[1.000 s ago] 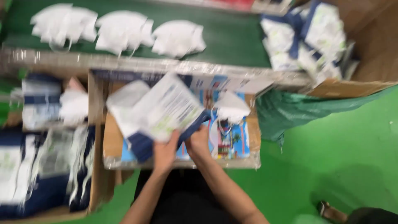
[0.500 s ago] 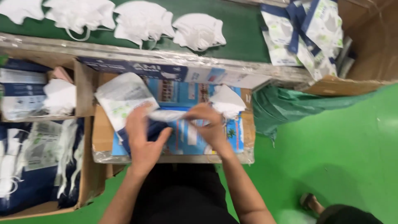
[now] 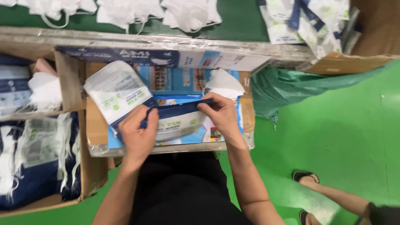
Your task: The person picks white 3D face masks one at a time from a conveyor and inserts each into a printed plastic pouch, pressing the mask inside. The person stacks the filled pouches and places the stacked pouches into cardboard boxes.
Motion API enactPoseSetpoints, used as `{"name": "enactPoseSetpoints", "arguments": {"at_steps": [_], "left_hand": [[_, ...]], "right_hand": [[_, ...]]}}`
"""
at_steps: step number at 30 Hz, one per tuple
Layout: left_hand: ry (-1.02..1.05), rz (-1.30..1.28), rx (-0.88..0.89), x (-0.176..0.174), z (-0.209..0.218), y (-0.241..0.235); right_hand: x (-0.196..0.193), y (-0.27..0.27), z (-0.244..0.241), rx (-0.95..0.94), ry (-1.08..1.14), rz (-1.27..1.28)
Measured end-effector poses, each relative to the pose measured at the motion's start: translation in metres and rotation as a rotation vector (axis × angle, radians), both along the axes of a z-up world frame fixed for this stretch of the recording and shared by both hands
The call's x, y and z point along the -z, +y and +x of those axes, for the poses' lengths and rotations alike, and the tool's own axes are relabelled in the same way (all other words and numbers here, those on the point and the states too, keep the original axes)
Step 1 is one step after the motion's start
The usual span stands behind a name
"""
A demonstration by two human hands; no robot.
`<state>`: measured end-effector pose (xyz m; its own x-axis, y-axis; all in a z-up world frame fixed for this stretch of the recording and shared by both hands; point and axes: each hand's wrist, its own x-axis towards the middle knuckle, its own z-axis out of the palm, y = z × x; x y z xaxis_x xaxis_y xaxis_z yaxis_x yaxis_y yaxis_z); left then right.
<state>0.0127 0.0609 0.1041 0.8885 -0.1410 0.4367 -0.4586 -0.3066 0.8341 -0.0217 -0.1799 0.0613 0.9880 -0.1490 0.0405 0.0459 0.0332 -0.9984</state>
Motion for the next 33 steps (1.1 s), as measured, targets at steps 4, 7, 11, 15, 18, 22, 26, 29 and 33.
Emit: {"name": "enactPoseSetpoints", "arguments": {"at_steps": [4,7,11,15,18,22,26,29,33], "left_hand": [[0.190,-0.185,0.083,0.010,-0.005,-0.009],[0.130,-0.188,0.144,-0.001,-0.002,-0.012],[0.189,-0.188,0.249,0.001,0.002,-0.016],[0.080,-0.114,0.256,0.011,0.002,-0.024],[0.177,-0.180,0.143,0.036,0.003,-0.037],[0.467,-0.417,0.142,0.026,0.024,-0.026],[0.378,-0.522,0.206,0.033,0.034,-0.013],[0.453,-0.484,0.165,0.048,0.032,-0.015],[0.483,-0.383,0.206,0.059,0.019,-0.022]], "right_hand": [[0.007,0.009,0.001,0.089,0.033,0.044],[0.027,0.006,-0.001,0.032,0.061,0.461],[0.025,0.004,-0.002,0.007,0.055,0.437],[0.042,0.000,-0.003,-0.241,-0.055,0.501],[0.039,0.002,-0.006,-0.087,0.034,0.430],[0.036,-0.050,-0.016,-0.045,0.297,-0.178],[-0.003,-0.115,0.034,0.233,-0.190,0.644],[0.004,-0.165,0.145,0.160,-0.197,0.294],[-0.031,-0.124,0.281,0.469,0.489,-1.052]]}}
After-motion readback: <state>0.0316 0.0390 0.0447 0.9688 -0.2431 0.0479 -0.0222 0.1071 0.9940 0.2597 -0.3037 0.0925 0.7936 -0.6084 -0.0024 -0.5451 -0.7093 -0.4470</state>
